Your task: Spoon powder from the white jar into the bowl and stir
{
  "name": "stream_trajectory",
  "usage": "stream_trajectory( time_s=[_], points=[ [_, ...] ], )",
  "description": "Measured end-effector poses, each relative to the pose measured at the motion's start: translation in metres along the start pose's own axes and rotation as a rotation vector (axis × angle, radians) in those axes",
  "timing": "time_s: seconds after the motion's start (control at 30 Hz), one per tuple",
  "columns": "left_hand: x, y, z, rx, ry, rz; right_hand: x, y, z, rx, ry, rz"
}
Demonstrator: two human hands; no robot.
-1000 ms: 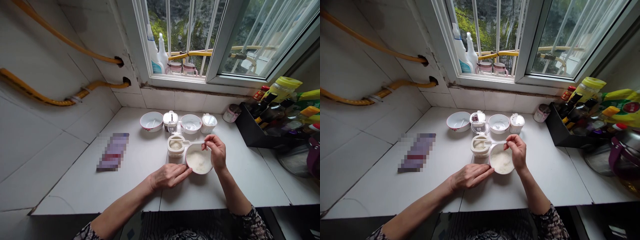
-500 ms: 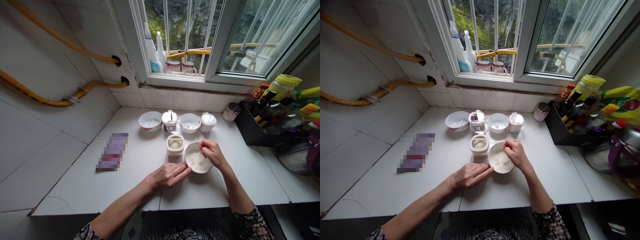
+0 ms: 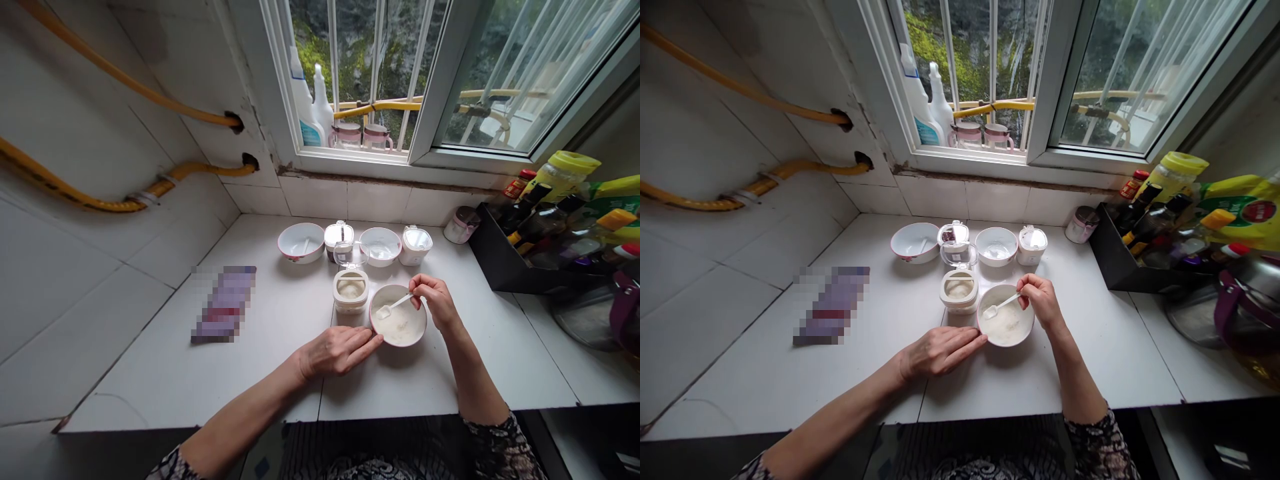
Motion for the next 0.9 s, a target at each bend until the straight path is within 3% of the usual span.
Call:
stream_trajectory(
  time_s=[0.3, 0.47, 0.6, 0.77, 0.83, 0.9],
  points=[
    [0.002, 0.002, 0.000, -0.008, 0.012, 0.023, -0.012, -0.007, -0.005, -0.009, -0.078, -0.054],
    [0.004, 0.003, 0.001, -0.017, 0.000, 0.040, 0.001, -0.005, 0.010, -0.105, -0.111, -0.111],
    [0.004, 0.003, 0.001, -0.017, 0.001, 0.042, 0.017, 0.013, 0.038, -0.387, 0.085, -0.182],
    [0.003, 0.002, 0.001, -0.014, -0.010, 0.027, 0.048, 0.051, 0.071, -1.021, 0.651, -0.192],
    [0.003, 0.002, 0.000, -0.008, -0.002, 0.021, 0.053, 0.060, 0.074, -1.147, 0.749, -0.200],
    [0.004, 0.003, 0.000, -0.013, -0.002, 0.030, 0.051, 0.064, 0.076, -1.172, 0.762, -0.234]
  ],
)
Point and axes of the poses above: each hand's wrist, its own y-axis away from the middle knuckle, its own x-axis out of the palm, z = x × y, the point moved 8 cm from there along -y, towards the middle knuckle, and after that the axes turned 8 degrees about y, right-handed, at the moved point
